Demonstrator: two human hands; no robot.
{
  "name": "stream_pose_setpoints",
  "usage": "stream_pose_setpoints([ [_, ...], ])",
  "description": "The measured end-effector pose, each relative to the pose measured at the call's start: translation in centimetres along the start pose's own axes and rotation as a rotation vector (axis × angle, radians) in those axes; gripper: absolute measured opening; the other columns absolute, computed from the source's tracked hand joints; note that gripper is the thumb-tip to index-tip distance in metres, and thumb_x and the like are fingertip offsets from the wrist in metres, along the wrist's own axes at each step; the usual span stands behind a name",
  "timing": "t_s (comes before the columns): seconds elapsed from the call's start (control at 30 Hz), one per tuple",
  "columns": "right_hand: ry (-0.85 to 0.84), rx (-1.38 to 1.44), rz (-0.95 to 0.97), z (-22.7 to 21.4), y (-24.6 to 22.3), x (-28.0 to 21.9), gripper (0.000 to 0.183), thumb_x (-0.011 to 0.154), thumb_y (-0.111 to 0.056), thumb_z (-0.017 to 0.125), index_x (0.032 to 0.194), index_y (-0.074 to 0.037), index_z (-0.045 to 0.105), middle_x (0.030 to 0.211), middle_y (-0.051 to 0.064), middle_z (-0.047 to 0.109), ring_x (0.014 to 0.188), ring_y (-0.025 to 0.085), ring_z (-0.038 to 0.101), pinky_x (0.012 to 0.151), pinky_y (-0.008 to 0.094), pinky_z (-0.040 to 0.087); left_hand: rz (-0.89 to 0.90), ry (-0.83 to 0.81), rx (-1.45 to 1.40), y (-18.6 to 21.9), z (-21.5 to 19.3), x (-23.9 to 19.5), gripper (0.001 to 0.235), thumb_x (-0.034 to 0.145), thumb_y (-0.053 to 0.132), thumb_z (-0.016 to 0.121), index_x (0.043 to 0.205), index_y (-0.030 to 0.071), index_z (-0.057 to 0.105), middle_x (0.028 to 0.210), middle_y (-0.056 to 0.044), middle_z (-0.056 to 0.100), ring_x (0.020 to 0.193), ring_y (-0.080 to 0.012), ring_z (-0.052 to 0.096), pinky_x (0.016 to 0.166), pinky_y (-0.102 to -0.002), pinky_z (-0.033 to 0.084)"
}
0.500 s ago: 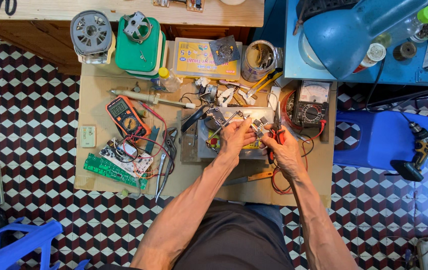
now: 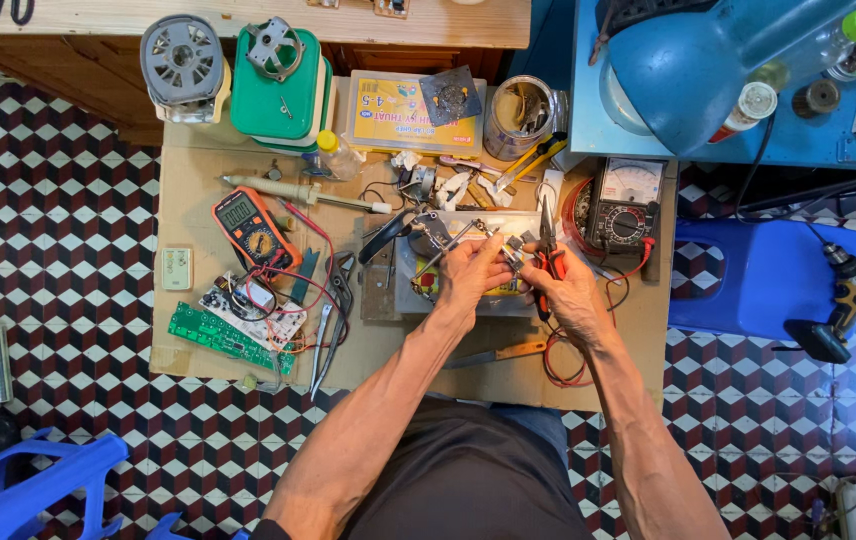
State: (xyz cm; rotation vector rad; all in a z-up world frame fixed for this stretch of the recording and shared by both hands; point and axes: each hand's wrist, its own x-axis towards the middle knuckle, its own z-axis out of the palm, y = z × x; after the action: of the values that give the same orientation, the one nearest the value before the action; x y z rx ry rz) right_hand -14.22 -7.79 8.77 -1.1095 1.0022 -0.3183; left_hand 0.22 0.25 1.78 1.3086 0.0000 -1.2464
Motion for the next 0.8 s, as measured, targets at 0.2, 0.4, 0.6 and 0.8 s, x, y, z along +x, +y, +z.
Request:
stream_pose_setpoints([
  [0.2, -0.015, 0.011, 0.044, -0.6, -0.4, -0.4, 0.035, 0.098, -0.021, 0.063, 0.127, -0.002, 0.061, 0.085, 0.010, 0.070, 0.066, 0.014, 0.063, 0.053, 0.026, 0.044, 0.002, -0.025, -0.024, 0.2, 0.1, -0.6, 0.049, 0.092, 0.040, 0.071, 0.115, -0.002, 0.061, 0.097, -0.010, 0.068, 0.083, -0.0201, 0.073, 0.075, -0.031, 0.064],
  [0.4, 0.035, 0.160, 0.060, -3.8, 1.7, -1.2, 0.027, 0.097, -0.022, 0.059, 0.119, -0.006, 0.057, 0.089, 0.007, 0.072, 0.067, 0.012, 0.066, 0.057, 0.025, 0.053, 0.024, 0.017, -0.048, 0.1, 0.8, -1.0, 0.047, 0.094, 0.039, 0.070, 0.117, -0.002, 0.062, 0.099, -0.012, 0.067, 0.083, -0.0211, 0.072, 0.074, -0.032, 0.064],
  [0.6, 0.281, -0.225, 0.202, -13.4, 10.1, -3.5, 0.026, 0.099, -0.026, 0.059, 0.106, -0.001, 0.058, 0.077, 0.006, 0.062, 0.059, 0.013, 0.056, 0.053, 0.028, 0.046, 0.106, 0.120, -0.028, -0.7, 1.4, -4.0, 0.046, 0.098, 0.042, 0.064, 0.122, 0.003, 0.064, 0.110, -0.007, 0.068, 0.093, -0.0138, 0.068, 0.081, -0.029, 0.059],
  [0.8, 0.272, -0.594, 0.492, -18.4, 16.6, -1.3, 0.032, 0.090, -0.020, 0.069, 0.108, 0.002, 0.055, 0.082, 0.018, 0.066, 0.064, 0.028, 0.063, 0.057, 0.043, 0.050, 0.121, 0.277, -0.006, -6.1, 2.8, -11.5, 0.043, 0.099, 0.036, 0.062, 0.120, -0.001, 0.066, 0.103, -0.012, 0.074, 0.090, -0.0158, 0.071, 0.081, -0.028, 0.060],
])
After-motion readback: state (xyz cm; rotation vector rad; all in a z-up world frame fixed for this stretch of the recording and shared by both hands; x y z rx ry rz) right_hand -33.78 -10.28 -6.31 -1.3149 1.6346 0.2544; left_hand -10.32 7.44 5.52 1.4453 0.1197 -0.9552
